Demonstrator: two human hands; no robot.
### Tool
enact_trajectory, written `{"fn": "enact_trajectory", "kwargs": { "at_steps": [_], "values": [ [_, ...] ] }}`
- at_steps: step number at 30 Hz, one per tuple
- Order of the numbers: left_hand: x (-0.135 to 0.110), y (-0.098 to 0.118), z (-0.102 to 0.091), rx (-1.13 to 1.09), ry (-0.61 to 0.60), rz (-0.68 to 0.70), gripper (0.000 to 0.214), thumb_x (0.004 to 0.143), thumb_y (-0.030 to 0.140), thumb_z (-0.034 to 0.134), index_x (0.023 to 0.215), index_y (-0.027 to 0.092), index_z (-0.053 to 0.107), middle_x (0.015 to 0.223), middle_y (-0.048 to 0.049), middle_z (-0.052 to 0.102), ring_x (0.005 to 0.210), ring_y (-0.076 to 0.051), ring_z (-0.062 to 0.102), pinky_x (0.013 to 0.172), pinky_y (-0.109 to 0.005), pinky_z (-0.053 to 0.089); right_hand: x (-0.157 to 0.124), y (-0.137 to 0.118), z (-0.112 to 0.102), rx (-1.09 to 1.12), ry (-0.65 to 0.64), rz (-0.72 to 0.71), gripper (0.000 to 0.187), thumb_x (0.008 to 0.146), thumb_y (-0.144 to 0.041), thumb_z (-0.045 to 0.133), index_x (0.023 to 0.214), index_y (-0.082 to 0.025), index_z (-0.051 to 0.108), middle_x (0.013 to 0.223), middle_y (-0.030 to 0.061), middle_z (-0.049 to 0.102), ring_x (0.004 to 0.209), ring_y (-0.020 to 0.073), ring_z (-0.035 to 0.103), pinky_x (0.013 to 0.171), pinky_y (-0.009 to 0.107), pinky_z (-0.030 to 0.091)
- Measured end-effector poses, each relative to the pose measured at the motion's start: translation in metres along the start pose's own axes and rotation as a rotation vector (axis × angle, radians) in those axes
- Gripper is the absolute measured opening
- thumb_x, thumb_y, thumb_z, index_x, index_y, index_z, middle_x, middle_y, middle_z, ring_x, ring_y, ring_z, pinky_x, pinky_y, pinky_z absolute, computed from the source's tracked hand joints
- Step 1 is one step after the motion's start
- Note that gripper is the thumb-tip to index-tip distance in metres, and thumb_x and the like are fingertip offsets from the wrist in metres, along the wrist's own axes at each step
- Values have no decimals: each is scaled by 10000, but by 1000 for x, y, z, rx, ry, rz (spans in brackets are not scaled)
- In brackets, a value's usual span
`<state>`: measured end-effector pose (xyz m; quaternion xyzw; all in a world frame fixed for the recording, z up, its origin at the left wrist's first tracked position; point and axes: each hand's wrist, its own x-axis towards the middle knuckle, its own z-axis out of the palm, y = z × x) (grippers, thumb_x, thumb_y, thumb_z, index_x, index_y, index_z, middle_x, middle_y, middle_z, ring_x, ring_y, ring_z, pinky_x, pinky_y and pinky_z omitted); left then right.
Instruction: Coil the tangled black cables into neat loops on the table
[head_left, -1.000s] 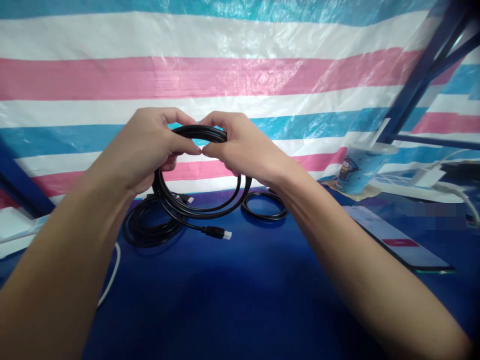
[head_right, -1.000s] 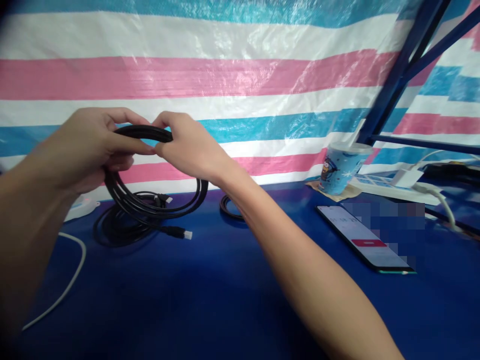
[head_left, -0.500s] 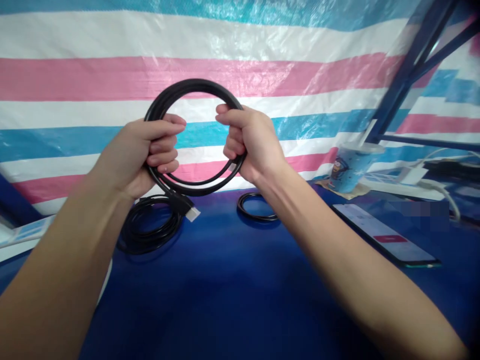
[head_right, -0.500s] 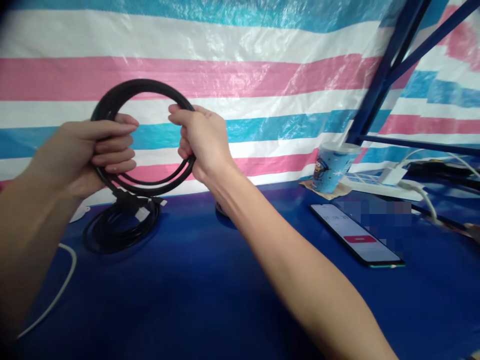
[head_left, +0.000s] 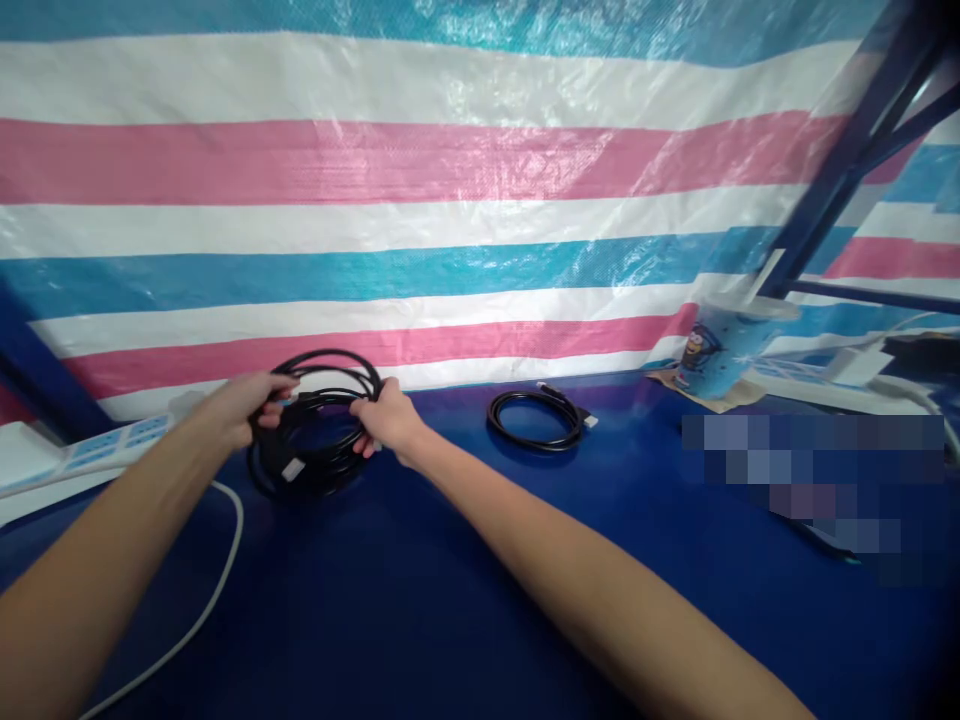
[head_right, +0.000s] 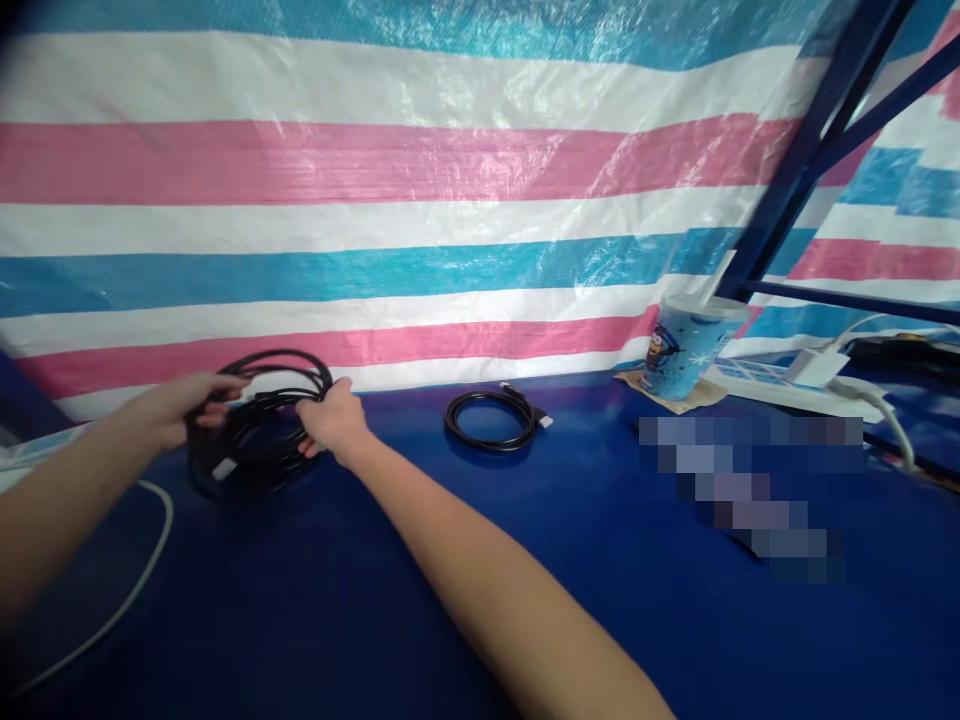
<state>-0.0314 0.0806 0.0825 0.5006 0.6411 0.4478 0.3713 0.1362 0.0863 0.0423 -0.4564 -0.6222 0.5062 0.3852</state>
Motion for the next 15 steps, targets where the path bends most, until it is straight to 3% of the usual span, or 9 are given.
{"fn": "enact_trajectory", "kwargs": {
  "at_steps": [2, 5, 7, 9, 12, 15],
  "values": [
    [4, -28, -7, 167, 123, 60, 247, 888, 303, 602, 749, 115, 522, 601, 55, 432, 471, -43, 396, 426, -159, 335, 1, 2, 13, -208, 36, -21, 340, 927, -333, 538, 1179, -105, 524, 960, 62, 591, 794, 117, 592, 700, 280, 535],
    [9, -50, -12, 390, 239, 205, 178, 835, 278, 659, 841, 120, 579, 808, -9, 556, 769, -143, 565, 696, -288, 489, -3, 2, 21, -504, 122, -109, 382, 915, -327, 552, 1230, -117, 505, 1110, 96, 567, 986, 178, 579, 865, 383, 509],
    [14, -55, -13, 486, 230, 281, 197, 810, 267, 679, 936, 131, 611, 983, -49, 595, 1006, -215, 558, 902, -405, 457, -6, 6, 20, -656, 164, -163, 397, 911, -333, 554, 1245, -124, 503, 1208, 113, 529, 1068, 203, 550, 912, 414, 487],
    [19, -58, -15, 535, 162, 309, 256, 800, 267, 684, 1018, 144, 630, 1081, -67, 611, 1104, -244, 535, 996, -458, 400, -8, 13, 16, -774, 199, -202, 386, 916, -341, 545, 1235, -126, 516, 1255, 119, 503, 1104, 212, 532, 921, 417, 482],
    [24, -68, -15, 530, 70, 268, 323, 829, 273, 650, 1127, 152, 619, 1095, -77, 643, 1042, -231, 590, 964, -446, 442, -6, 24, 12, -889, 240, -243, 362, 929, -365, 521, 1194, -120, 541, 1223, 114, 523, 1093, 203, 536, 920, 409, 480],
    [26, -77, -14, 483, 82, 242, 387, 883, 292, 581, 1250, 169, 563, 1211, -86, 611, 1123, -235, 567, 991, -450, 438, -8, 28, 13, -959, 285, -277, 383, 944, -398, 487, 1203, -119, 532, 1196, 113, 534, 1072, 199, 545, 916, 411, 477]
  ]
}}
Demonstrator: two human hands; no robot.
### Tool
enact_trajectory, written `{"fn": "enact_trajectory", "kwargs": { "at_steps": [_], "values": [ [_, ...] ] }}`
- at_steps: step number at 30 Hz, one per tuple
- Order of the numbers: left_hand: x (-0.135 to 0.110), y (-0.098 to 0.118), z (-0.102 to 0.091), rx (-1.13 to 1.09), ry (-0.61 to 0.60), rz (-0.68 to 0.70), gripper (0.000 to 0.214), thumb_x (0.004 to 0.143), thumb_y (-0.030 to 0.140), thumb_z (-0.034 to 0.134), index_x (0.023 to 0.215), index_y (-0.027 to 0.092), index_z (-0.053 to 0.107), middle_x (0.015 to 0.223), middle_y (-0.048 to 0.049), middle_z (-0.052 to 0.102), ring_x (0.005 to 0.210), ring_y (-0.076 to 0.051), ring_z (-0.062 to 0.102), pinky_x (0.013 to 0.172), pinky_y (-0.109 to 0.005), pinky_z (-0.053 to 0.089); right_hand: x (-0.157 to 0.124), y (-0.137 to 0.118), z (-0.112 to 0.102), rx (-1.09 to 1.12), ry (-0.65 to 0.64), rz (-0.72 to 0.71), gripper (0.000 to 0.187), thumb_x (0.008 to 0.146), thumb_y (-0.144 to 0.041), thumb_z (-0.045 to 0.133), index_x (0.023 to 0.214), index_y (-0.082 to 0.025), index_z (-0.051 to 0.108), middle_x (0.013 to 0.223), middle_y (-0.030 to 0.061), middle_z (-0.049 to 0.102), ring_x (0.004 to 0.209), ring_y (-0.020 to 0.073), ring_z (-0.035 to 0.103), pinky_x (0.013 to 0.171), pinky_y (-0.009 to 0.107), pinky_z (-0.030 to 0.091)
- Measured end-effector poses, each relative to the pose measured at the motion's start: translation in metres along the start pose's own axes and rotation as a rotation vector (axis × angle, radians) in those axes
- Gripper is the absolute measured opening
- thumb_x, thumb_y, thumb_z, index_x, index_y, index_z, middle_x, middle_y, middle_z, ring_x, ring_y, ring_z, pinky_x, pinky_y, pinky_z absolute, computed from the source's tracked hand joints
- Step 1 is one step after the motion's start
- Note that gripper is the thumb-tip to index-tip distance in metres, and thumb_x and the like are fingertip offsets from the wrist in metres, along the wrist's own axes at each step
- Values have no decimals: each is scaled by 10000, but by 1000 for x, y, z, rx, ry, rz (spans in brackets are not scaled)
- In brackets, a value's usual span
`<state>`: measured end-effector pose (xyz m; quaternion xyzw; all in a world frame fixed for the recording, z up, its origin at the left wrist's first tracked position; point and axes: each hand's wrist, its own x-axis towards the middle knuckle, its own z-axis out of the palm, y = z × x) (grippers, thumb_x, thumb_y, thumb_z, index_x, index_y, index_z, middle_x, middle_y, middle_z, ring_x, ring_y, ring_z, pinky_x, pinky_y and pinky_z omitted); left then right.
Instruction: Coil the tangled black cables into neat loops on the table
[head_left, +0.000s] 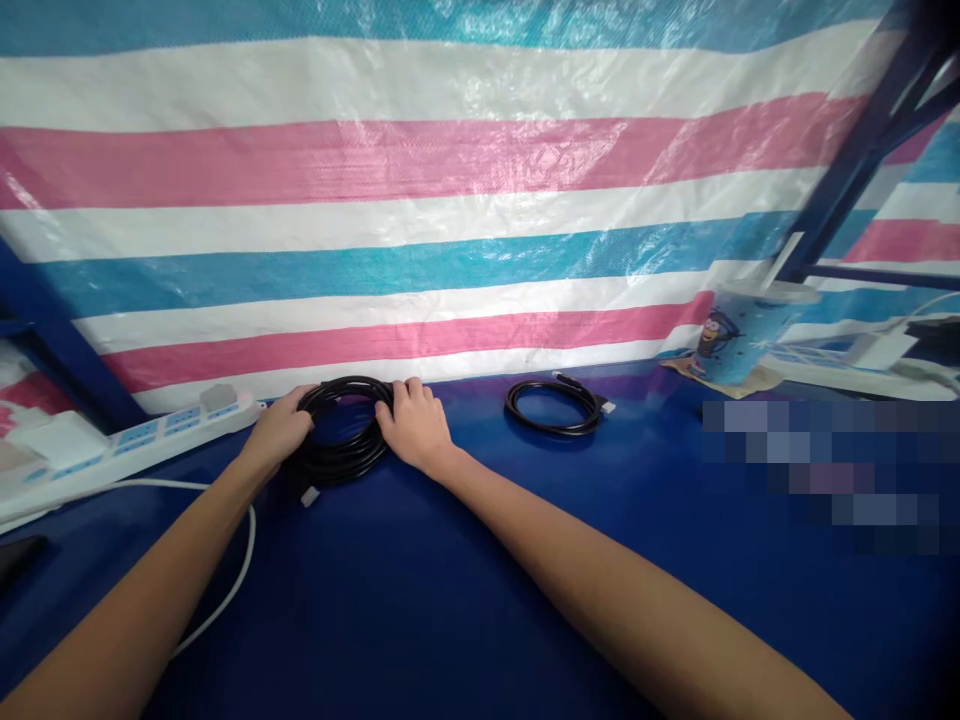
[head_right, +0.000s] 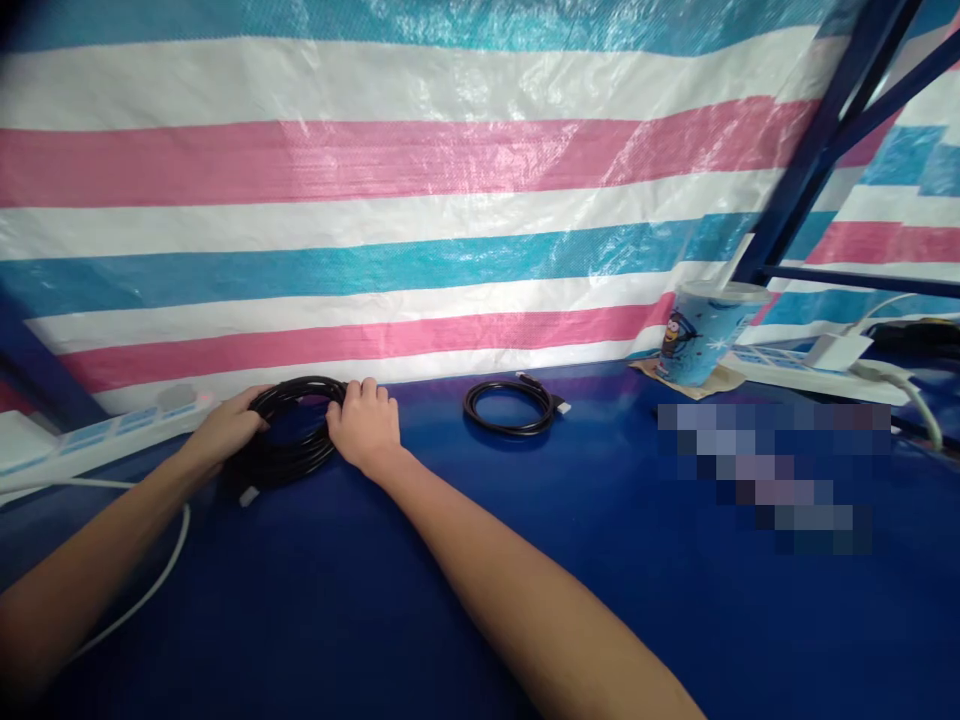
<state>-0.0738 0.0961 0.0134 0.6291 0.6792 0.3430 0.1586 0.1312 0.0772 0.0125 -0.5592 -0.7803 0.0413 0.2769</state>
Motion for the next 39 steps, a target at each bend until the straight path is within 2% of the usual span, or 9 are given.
{"fn": "enact_trajectory", "kwargs": {
  "at_steps": [7, 11, 15, 21, 25, 27, 30, 33, 39],
  "values": [
    [-7, 4, -4, -32, -4, -85, 474, 860, 302, 612, 1294, 140, 512, 1183, -118, 612, 1076, -239, 595, 958, -472, 475, -38, 36, -49, -181, -50, -382, 395, 956, -414, 410, 1286, -223, 514, 1350, 85, 478, 1209, 235, 459, 1035, 424, 354],
    [-12, 21, -22, -21, 96, -54, 645, 732, 185, 627, 1354, 149, 460, 1332, -166, 537, 1157, -321, 563, 976, -495, 465, -68, 108, -100, -309, -30, -255, 368, 949, -360, 408, 1155, -109, 582, 1265, 213, 521, 1180, 345, 477, 989, 516, 323],
    [-29, 53, -35, 56, 254, 68, 522, 707, 170, 565, 1228, 189, 561, 1334, -116, 551, 1223, -371, 502, 1044, -529, 386, -78, 160, -124, -286, -147, -158, 217, 886, -316, 520, 813, -127, 598, 843, 147, 621, 817, 279, 596, 802, 432, 415],
    [-97, 111, 12, 135, 268, 441, 278, 818, 188, 454, 1030, 174, 633, 1108, -76, 657, 1084, -248, 585, 1020, -418, 432, -82, 128, -127, 103, -155, -118, 272, 922, -386, 428, 805, -154, 509, 745, 51, 555, 644, 139, 525, 621, 265, 392],
    [-128, 135, 44, 124, 166, 793, 407, 859, 153, 477, 1249, 259, 527, 1363, -33, 526, 1287, -213, 456, 1106, -410, 359, -86, 85, -169, 411, -50, -18, 460, 966, -552, 175, 883, -177, 428, 597, -41, 280, 426, 68, 288, 402, 209, 281],
    [-132, 141, 47, -64, 119, 714, 543, 865, 216, 538, 1379, 282, 374, 1465, -60, 404, 1329, -238, 412, 1078, -424, 402, -87, 69, -186, 770, -147, 78, 415, 942, -571, 293, 881, -184, 428, 577, -64, 214, 374, 40, 171, 343, 191, 210],
    [-132, 145, 42, -495, -191, 294, 709, 831, 377, 616, 1425, 336, 233, 1417, -82, 433, 1084, -240, 610, 735, -334, 582, -87, 59, -181, 1215, -285, 221, 360, 884, -545, 482, 891, -188, 442, 565, -83, 231, 362, 12, 152, 342, 161, 196],
    [-131, 141, 41, -630, -479, -10, 562, 856, 420, 537, 1357, 283, 323, 1038, -57, 619, 680, -178, 658, 398, -228, 475, -87, 66, -147, 1239, -274, 271, 383, 845, -535, 562, 871, -189, 398, 597, -83, 304, 388, 14, 256, 380, 165, 305],
    [-125, 122, 46, -420, -577, -63, 384, 851, 516, 480, 1033, 186, 550, 702, 2, 594, 420, -115, 530, 343, -204, 395, -87, 100, -93, 1001, -296, 257, 351, 892, -495, 480, 849, -147, 470, 725, 8, 532, 511, 74, 490, 526, 246, 467]
  ]
}}
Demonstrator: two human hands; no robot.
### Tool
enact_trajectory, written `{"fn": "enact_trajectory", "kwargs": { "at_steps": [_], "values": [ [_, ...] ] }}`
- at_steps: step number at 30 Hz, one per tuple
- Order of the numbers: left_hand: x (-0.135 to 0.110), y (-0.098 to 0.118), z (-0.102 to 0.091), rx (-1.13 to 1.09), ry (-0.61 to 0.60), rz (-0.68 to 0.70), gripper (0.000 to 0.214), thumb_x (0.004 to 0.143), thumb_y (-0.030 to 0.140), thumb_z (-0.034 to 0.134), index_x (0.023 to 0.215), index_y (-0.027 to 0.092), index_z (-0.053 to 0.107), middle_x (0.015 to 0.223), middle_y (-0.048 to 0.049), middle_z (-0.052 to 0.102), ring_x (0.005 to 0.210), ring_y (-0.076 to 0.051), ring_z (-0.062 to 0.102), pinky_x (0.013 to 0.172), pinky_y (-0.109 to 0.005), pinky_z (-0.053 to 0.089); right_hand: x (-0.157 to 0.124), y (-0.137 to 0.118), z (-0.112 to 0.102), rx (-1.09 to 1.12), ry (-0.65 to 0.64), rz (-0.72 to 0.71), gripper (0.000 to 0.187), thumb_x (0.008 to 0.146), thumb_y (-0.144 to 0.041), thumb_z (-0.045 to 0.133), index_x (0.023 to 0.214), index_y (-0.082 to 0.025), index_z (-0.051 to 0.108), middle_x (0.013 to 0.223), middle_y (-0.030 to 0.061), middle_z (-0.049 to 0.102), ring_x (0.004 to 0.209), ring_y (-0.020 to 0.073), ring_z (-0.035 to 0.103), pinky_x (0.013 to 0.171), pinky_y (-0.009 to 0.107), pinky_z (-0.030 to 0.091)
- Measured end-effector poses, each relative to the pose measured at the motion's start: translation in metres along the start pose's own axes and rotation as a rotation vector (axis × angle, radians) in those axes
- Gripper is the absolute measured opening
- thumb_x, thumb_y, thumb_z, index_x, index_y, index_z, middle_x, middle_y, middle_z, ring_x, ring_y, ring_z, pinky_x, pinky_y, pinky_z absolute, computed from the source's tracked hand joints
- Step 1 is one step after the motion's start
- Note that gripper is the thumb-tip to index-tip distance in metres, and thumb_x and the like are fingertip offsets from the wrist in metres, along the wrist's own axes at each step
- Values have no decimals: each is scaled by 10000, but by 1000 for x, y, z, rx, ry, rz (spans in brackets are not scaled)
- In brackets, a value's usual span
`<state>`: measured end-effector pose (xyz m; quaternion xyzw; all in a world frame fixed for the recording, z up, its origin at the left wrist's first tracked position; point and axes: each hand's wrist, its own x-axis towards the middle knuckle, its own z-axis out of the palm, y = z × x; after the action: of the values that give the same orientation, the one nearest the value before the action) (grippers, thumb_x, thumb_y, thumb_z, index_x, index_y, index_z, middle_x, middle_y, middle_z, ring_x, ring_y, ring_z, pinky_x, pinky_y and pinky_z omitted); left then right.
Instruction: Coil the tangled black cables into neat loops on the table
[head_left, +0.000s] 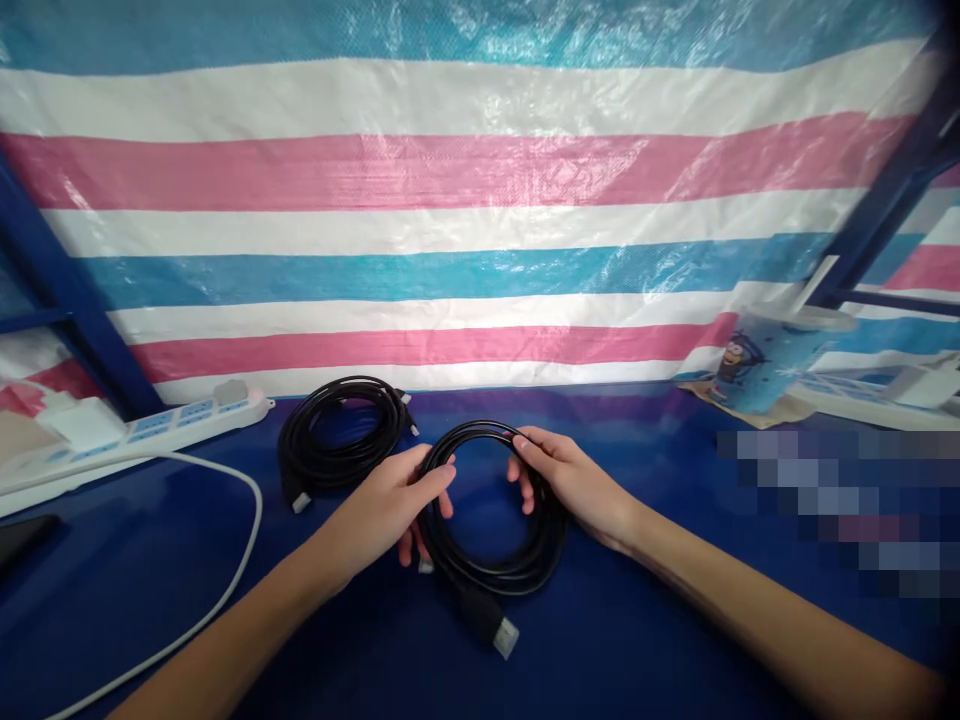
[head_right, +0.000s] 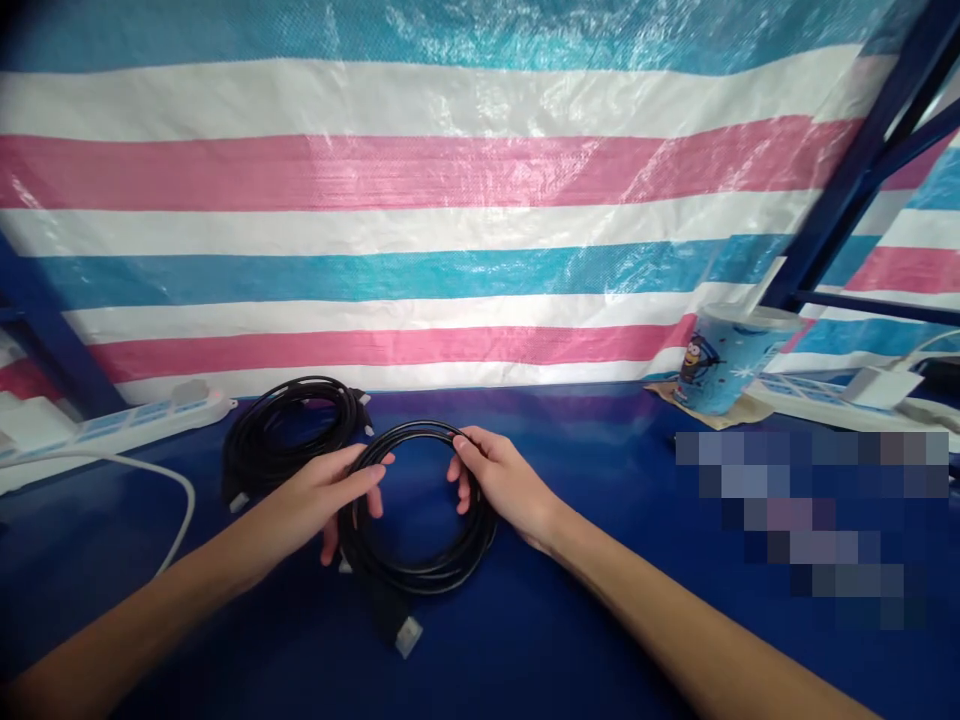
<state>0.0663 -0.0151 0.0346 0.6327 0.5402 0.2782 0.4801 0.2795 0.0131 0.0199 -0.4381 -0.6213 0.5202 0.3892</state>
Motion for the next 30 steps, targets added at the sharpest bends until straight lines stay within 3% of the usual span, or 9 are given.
{"fn": "enact_trajectory", "kwargs": {
  "at_steps": [4, 8, 13, 16, 20, 23, 26, 28, 30],
  "values": [
    [4, -6, -5, 209, 95, 14, 347, 851, 509, 464, 760, 181, 531, 495, 48, 421, 404, -113, 452, 385, -195, 314, 6, 6, -5, -284, 125, -111, 317, 921, -414, 411, 911, -136, 564, 847, 86, 609, 686, 154, 560, 658, 319, 477],
    [-3, 4, -6, 401, 232, 102, 392, 892, 482, 386, 653, 180, 455, 544, 27, 463, 516, -122, 499, 544, -231, 327, 3, -4, -12, -555, 286, -307, 276, 914, -345, 440, 993, -140, 608, 981, 118, 610, 944, 229, 532, 898, 397, 386],
    [-14, 18, -10, 579, 335, 155, 440, 889, 463, 387, 561, 171, 426, 496, 2, 431, 508, -135, 421, 558, -278, 228, -7, -28, -24, -692, 258, -403, 371, 965, -405, 373, 1084, -135, 598, 809, 68, 608, 695, 154, 526, 681, 291, 392],
    [-12, 32, -15, 595, 343, 225, 441, 873, 467, 437, 554, 163, 411, 542, 4, 448, 549, -123, 418, 554, -268, 234, -13, -59, -24, -707, 188, -467, 377, 974, -426, 375, 1047, -148, 618, 796, 40, 610, 693, 119, 528, 653, 241, 393],
    [-6, 77, -27, 261, 160, 382, 319, 869, 452, 508, 755, 170, 604, 613, 4, 545, 567, -105, 499, 533, -221, 338, -18, -128, -21, -876, -101, -594, 259, 941, -332, 487, 1028, -161, 661, 887, 28, 646, 755, 102, 563, 663, 212, 418],
    [-10, 122, -40, -139, 144, 543, 203, 863, 339, 569, 774, 159, 598, 481, 61, 309, 409, -38, 314, 431, -173, 278, -18, -177, -21, -903, 125, -567, 234, 890, -338, 577, 1033, -185, 681, 567, -44, 500, 462, 25, 396, 490, 179, 309],
    [-15, 156, -52, -427, 314, 668, 151, 813, 180, 564, 670, 151, 525, 500, 74, 135, 376, -18, 115, 352, -169, 168, -13, -199, -21, -612, 309, -624, 189, 840, -248, 615, 1015, -204, 671, 509, -71, 442, 402, 12, 375, 448, 167, 249],
    [-15, 168, -57, -570, 418, 773, 190, 833, 149, 520, 645, 152, 492, 502, 70, 118, 388, -22, 99, 339, -167, 171, -5, -198, -19, -336, 252, -632, 183, 825, -155, 587, 998, -176, 642, 554, -66, 474, 436, 22, 424, 451, 167, 280],
    [-8, 173, -59, -766, 478, 821, 235, 892, 154, 460, 658, 146, 474, 496, 74, 122, 399, -22, 98, 347, -156, 189, 4, -193, -15, -75, 94, -583, 169, 865, -125, 499, 996, -149, 603, 556, -64, 463, 421, 25, 410, 443, 166, 314]
  ]
}}
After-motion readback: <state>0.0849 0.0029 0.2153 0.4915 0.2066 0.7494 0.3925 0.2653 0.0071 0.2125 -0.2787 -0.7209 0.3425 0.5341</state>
